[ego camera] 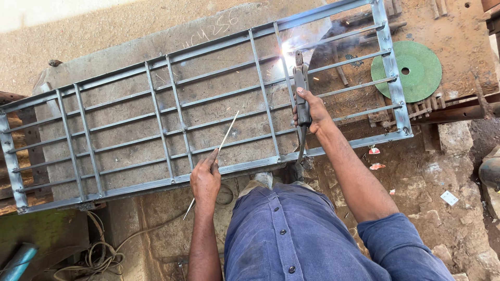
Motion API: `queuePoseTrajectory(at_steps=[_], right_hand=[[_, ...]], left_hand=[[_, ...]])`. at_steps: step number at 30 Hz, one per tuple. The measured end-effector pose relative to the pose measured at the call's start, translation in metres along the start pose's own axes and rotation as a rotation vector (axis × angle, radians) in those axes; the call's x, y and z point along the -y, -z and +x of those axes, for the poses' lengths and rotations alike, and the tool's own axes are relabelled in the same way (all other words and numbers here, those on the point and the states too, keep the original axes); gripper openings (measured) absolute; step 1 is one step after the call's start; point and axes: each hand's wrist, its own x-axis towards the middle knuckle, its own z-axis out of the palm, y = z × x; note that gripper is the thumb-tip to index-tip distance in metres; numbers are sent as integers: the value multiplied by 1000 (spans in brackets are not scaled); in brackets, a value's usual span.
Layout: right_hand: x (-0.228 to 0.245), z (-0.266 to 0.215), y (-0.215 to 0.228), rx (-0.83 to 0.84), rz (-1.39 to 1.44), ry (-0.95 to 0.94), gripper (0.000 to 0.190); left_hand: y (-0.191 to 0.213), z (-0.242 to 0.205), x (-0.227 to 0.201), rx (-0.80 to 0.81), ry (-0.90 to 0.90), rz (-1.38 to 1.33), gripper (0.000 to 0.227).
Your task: The person welds metal rods onto a rectangular frame to create a grate using a welding torch, then cools the welding rod in a bucket of liquid.
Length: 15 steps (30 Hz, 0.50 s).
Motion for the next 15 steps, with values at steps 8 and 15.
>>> queuePoseTrajectory(at_steps=[8, 15], right_hand=[[-3, 5, 6, 21, 20, -8, 50], [-3, 5, 7, 49, 64, -38, 52]], left_hand=[[-8, -1, 5, 29, 35, 43, 35], [-11, -6, 9, 0, 2, -4, 33]])
